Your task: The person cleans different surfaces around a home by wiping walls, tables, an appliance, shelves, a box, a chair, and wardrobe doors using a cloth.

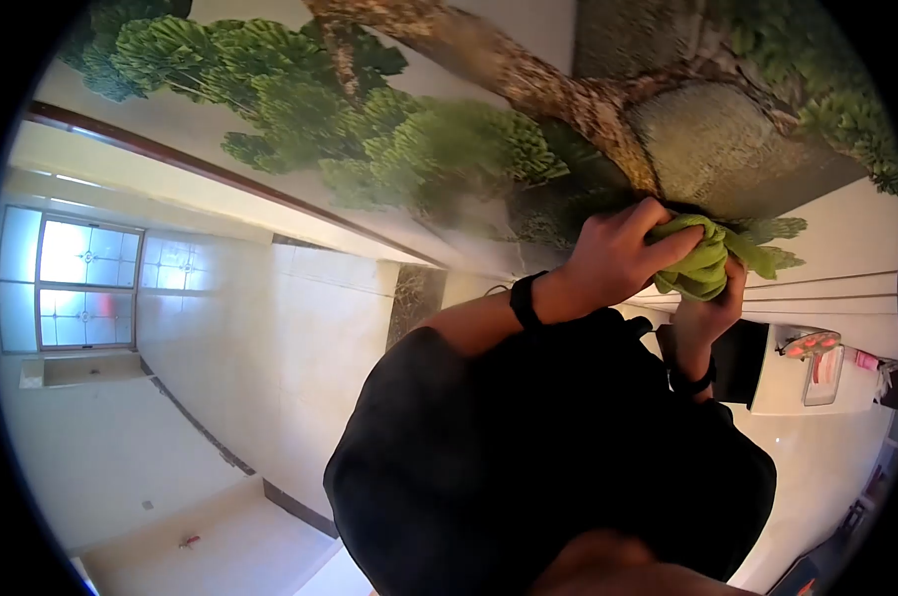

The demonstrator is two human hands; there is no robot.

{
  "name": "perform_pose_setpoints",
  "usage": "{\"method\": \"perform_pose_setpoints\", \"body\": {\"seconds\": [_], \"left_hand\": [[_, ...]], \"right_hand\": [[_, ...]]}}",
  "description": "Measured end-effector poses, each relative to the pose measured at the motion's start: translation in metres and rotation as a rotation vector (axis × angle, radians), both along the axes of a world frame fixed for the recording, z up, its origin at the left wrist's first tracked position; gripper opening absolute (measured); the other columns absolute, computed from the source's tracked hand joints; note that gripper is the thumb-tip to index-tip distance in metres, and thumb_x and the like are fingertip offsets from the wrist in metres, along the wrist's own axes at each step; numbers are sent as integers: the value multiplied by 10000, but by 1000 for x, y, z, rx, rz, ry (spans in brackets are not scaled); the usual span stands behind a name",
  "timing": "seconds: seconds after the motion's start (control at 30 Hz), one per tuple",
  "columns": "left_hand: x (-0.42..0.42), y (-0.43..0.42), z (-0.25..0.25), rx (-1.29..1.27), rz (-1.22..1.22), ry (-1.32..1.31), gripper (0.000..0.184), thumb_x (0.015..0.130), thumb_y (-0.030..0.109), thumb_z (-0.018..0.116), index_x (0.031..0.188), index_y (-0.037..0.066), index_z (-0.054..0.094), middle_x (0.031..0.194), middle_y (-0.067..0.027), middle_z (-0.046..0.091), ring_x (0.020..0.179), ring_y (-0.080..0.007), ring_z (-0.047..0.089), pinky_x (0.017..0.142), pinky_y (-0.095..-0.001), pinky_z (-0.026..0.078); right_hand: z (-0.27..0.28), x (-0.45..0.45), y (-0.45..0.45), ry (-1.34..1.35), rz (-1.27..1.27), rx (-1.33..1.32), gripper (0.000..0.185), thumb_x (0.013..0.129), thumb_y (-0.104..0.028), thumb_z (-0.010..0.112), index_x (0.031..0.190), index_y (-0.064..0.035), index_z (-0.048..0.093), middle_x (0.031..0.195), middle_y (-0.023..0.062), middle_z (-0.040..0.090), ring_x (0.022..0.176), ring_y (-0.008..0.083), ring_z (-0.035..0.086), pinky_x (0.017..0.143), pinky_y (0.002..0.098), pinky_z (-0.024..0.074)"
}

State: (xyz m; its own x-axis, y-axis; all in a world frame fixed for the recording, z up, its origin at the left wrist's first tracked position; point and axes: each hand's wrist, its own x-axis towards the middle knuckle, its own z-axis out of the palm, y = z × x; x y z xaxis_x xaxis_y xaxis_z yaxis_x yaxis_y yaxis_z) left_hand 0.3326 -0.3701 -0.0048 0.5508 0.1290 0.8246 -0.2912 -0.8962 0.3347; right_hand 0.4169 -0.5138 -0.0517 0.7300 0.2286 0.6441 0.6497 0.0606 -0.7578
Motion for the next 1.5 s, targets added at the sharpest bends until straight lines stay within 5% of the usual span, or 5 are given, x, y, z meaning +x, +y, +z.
{"method": "perform_pose_setpoints", "body": {"seconds": [0.17, 0.47, 0.83, 1.2, 1.5], "left_hand": [[-42, 42, -13, -67, -9, 112, 465, 687, 168, 752, 1142, 136, 661, 923, -67, 514, 719, -245, 619, 592, -361, 525], [-167, 152, -56, -145, 353, 143, 495, 659, 83, 750, 1138, 146, 641, 969, -76, 540, 740, -300, 611, 601, -394, 506], [-187, 196, 71, -103, 322, -120, 530, 629, 91, 758, 1135, 181, 631, 969, -55, 546, 732, -277, 618, 612, -373, 507], [-200, 199, -35, -121, 144, 161, 466, 662, 70, 739, 1110, 155, 640, 942, -55, 556, 728, -289, 633, 601, -375, 521], [-297, 258, -52, -313, 367, 222, 562, 664, -61, 647, 1183, 150, 597, 1107, -103, 534, 907, -354, 602, 700, -426, 511]], "right_hand": [[6, -37, 36, -138, -103, -200, 361, 710, 25, 722, 1058, 9, 630, 1043, 157, 636, 954, 293, 625, 878, 343, 478], [-16, -133, 165, -99, 290, -396, 465, 649, 5, 708, 1104, -20, 618, 1018, 185, 629, 919, 353, 630, 779, 388, 505], [109, -172, 220, -325, 208, -79, 413, 728, -35, 689, 1124, -23, 575, 998, 173, 590, 877, 353, 614, 762, 359, 497], [-6, -197, 210, 156, 159, -206, 372, 737, 40, 656, 1094, 5, 558, 941, 153, 636, 816, 282, 635, 736, 327, 505], [-36, -255, 293, -117, 367, -394, 482, 737, 16, 672, 1200, -10, 540, 1042, 217, 619, 933, 417, 618, 782, 402, 512]]}}
